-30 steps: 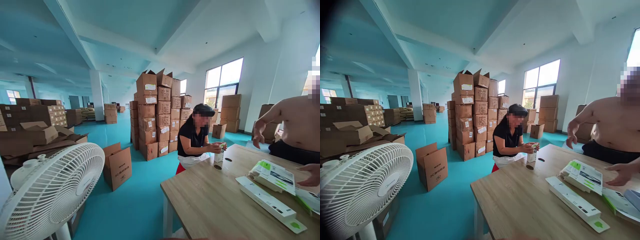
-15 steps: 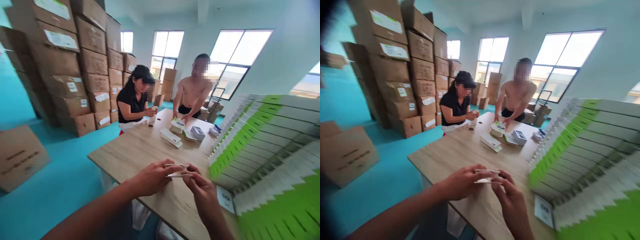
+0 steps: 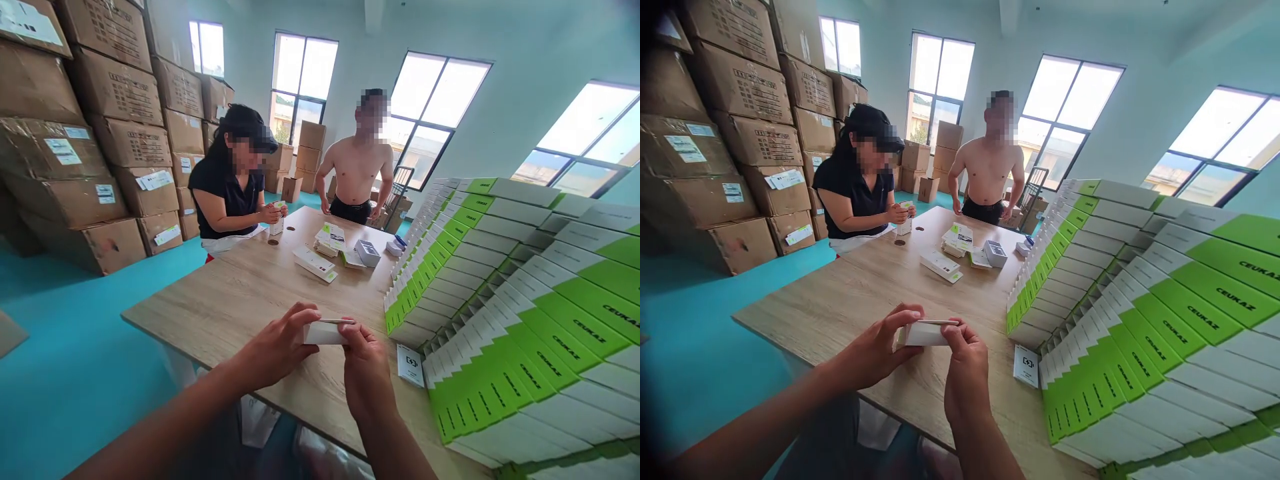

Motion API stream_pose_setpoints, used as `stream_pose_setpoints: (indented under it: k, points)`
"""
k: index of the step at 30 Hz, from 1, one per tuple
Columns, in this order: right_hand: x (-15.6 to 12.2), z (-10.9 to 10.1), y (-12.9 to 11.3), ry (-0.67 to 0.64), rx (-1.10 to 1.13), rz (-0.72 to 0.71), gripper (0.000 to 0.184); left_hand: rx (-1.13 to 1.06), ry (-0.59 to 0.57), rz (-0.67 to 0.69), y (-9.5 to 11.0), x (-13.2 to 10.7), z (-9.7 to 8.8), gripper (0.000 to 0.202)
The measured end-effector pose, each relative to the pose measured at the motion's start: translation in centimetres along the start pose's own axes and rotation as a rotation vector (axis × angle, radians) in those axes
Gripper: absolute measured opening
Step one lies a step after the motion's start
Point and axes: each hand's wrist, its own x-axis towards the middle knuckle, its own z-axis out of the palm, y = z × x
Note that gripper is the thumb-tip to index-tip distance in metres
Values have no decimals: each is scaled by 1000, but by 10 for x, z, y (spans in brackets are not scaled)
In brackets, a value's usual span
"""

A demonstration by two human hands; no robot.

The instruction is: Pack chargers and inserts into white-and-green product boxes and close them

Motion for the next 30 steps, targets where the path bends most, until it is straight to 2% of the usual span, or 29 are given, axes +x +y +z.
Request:
stream_pose_setpoints:
  k: [3,8,11,13,16,19,23,30]
  points:
    - [-2,10,0,85,33,14,18,26,80,59,-3,-10,10,49]
    - [-4,16,-3,134,-14,45,24,208,172,8,6,-20,19,30]
    - [-5,9,-3,61,-109,-33,23,298,235,-21,11,-21,21,25]
    - [-4,-2,-2,-20,-205,-197,23,287,246,-39,12,-20,20,23]
    - [1,-22,1,-196,-410,-437,14,269,248,-33,13,-18,18,22]
    - [9,-36,1,-334,-623,-541,10,260,237,-10,14,-17,17,21]
    - [13,-34,-5,-364,-743,-631,8,247,216,-24,16,-18,17,18]
    - [6,-18,-15,-320,-858,-668,10,285,221,-53,11,-24,15,21]
